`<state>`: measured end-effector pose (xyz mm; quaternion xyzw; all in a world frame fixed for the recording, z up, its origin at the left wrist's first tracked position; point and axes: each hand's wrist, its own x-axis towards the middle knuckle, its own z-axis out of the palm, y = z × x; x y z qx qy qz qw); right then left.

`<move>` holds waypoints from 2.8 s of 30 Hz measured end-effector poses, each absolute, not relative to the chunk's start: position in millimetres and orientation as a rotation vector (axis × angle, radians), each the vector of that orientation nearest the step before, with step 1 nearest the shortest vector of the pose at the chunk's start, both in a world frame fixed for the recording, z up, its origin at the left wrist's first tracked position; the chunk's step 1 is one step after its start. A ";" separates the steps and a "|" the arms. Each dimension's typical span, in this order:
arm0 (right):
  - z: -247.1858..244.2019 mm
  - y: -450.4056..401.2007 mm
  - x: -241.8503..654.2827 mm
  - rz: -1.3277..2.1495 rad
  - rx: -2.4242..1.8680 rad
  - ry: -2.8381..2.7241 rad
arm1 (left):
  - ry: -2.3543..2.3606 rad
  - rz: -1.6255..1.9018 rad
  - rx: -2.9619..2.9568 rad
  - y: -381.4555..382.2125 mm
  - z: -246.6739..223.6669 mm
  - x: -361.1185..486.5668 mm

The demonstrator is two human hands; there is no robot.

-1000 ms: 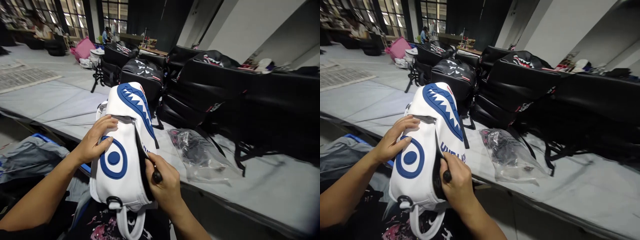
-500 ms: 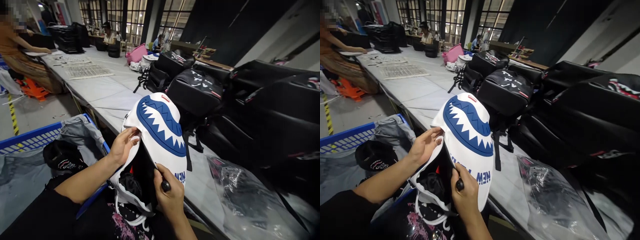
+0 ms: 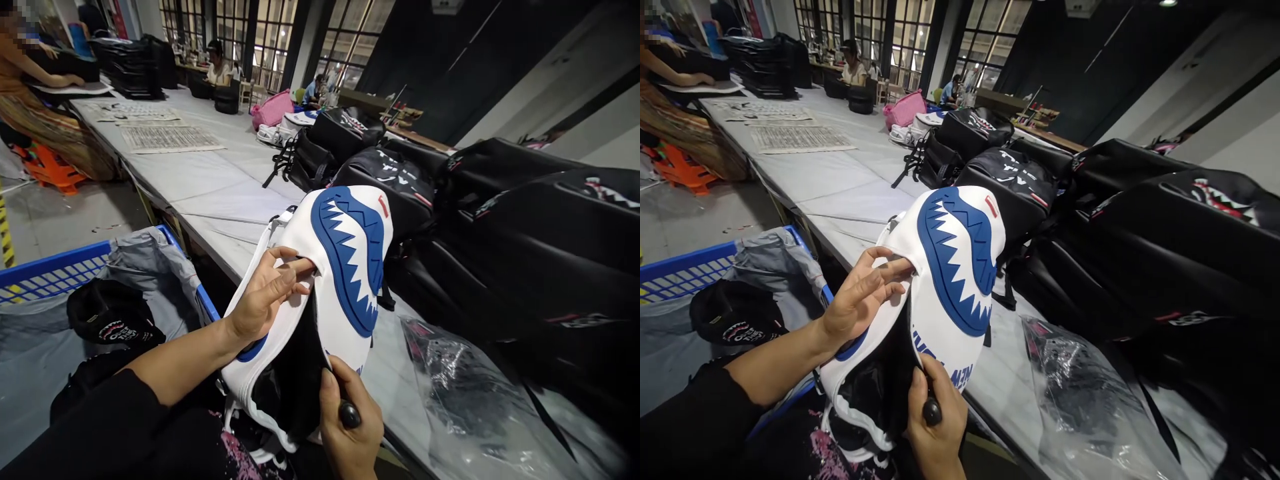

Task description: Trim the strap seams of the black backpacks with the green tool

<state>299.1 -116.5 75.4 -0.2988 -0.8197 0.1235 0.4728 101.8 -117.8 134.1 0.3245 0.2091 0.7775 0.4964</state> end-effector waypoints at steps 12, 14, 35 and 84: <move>78.6 -123.6 311.6 0.538 -0.684 -1.905 | 0.507 1.751 0.960 -112.5 147.1 116.2; 83.9 -124.6 313.8 0.639 -0.648 -1.923 | 0.634 1.717 1.053 -102.9 151.1 107.0; -4.8 -67.5 299.1 0.705 -1.207 -1.911 | 2.126 0.563 1.989 -60.8 43.8 100.9; 33.9 -85.9 277.0 0.251 -1.137 -2.059 | 1.606 1.687 1.304 -95.1 129.2 28.9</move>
